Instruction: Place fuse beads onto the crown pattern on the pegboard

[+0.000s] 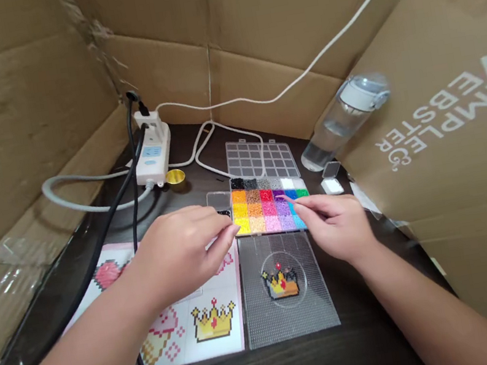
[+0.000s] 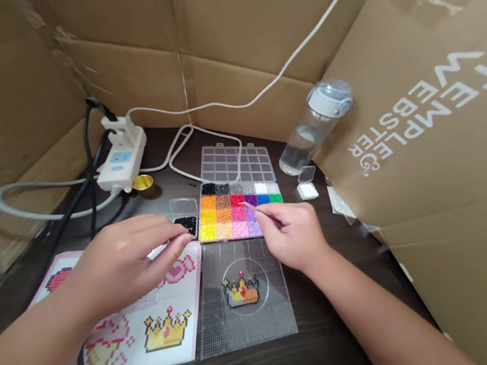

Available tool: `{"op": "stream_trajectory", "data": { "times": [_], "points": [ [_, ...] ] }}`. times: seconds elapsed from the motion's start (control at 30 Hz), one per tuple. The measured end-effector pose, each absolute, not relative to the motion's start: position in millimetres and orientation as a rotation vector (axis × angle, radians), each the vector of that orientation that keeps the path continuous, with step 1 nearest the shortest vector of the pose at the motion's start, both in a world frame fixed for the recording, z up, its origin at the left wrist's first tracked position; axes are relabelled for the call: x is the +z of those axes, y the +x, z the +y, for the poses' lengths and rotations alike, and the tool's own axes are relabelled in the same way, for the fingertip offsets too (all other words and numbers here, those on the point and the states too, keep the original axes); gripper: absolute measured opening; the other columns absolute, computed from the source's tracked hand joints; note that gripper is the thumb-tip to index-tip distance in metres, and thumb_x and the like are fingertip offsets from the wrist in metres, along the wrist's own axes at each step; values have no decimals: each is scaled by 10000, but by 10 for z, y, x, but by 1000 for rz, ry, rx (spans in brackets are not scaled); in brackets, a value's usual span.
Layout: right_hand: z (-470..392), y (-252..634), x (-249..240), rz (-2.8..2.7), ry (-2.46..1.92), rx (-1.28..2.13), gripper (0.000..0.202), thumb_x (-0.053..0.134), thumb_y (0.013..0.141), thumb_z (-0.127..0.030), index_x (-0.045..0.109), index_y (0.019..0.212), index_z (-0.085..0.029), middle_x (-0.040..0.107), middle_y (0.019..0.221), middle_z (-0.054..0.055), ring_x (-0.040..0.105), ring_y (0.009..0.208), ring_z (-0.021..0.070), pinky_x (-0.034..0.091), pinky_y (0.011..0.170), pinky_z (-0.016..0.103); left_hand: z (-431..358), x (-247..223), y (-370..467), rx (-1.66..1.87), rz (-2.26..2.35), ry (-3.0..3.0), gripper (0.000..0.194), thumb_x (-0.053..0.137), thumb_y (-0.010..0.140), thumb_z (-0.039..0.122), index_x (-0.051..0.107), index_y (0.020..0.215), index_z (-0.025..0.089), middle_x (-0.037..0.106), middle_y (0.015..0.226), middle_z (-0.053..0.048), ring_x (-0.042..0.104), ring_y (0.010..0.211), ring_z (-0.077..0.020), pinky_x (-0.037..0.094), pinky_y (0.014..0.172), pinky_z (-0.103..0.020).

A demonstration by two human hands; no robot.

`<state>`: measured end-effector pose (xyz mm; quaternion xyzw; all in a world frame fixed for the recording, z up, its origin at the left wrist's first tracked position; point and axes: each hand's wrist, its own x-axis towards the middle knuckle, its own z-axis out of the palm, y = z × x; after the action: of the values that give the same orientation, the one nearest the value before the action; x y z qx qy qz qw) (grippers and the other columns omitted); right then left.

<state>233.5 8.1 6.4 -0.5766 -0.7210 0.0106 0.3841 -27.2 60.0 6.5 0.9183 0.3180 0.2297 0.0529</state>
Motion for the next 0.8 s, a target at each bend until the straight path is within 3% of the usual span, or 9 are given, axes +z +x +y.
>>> {"op": "stream_trajectory", "data": {
  "times": [0.17, 0.8],
  "points": [
    [240, 2175, -142, -1931, -1508, 61, 192, 586, 842, -200, 765, 776, -179, 744, 705, 43, 667, 570, 147, 530, 560, 267, 608, 56, -309, 695, 1001, 2753, 282, 423, 924, 327, 649, 815, 198, 575, 688, -11, 545, 682, -152, 413, 640, -311],
    [176, 2163, -288, -2034, -1582, 58, 206, 577, 842, -198, 755, 738, -201, 735, 680, 39, 669, 574, 159, 522, 578, 276, 593, 77, -289, 655, 1005, 2749, 300, 419, 923, 345, 657, 819, 196, 574, 684, -15, 543, 672, -157, 400, 623, -319]
  ]
}}
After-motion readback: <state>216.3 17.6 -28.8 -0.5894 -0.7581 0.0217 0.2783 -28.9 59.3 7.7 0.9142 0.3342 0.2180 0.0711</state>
